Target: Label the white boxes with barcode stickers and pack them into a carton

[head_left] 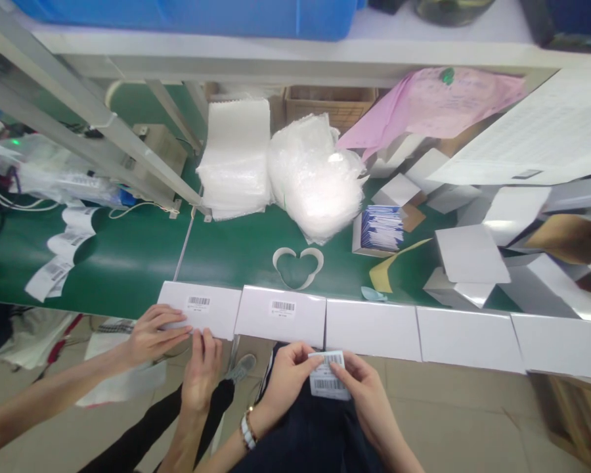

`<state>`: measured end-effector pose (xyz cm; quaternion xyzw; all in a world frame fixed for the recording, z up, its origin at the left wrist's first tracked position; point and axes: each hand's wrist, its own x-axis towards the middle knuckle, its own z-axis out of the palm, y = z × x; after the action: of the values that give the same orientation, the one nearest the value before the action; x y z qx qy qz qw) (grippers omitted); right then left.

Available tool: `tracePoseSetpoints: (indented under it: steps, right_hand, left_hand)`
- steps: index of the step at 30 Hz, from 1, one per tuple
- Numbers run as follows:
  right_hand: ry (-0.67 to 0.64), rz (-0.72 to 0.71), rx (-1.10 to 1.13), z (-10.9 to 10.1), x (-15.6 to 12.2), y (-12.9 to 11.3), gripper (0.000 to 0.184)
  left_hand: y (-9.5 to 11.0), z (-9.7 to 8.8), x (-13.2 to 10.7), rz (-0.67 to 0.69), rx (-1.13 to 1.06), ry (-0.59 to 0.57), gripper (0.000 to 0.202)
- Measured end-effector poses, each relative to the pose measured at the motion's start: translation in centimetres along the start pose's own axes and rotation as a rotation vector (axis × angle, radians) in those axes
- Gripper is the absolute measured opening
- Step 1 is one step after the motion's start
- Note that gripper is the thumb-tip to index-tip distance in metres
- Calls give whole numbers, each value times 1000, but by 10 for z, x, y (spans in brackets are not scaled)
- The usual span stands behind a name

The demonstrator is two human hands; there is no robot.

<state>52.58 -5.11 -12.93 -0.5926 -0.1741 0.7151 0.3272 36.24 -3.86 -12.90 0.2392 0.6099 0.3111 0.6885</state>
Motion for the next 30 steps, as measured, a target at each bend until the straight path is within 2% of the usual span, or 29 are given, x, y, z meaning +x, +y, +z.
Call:
tracePoseSetpoints:
  steps: [6,12,16,18,21,23,26,28,30]
  right_hand:
    - [162,-28,51,-37,-1,-9,45]
    - [216,-48,141,-77,5,-26,45]
    - [312,-84,134,-91,19,-34,42]
    - [346,-103,108,-93,27,-36,42]
    - [379,-112,88,-93,35,-37,43]
    - [400,-106,75,-93,39,-36,44]
    - [440,-137,-9,-94,43,-33,43]
    - [455,-186,-119,-97,45,-30,40]
    - [449,-211,-213,-99,46,-28,37]
  left_hand:
    - [-8,53,5,24,-65,-26,36]
    - [-12,104,26,74,55,89,45]
    - [-6,123,42,118,86,122,34]
    - [-6,127,45,172,140,211,27]
    - [-7,128,41,387,355,423,14]
    - [-8,129,36,605,537,475,9]
    - [-7,134,31,883,782,334,20]
    - [-8,140,30,985,905,205,30]
    - [-8,145,32,1032,986,126,38]
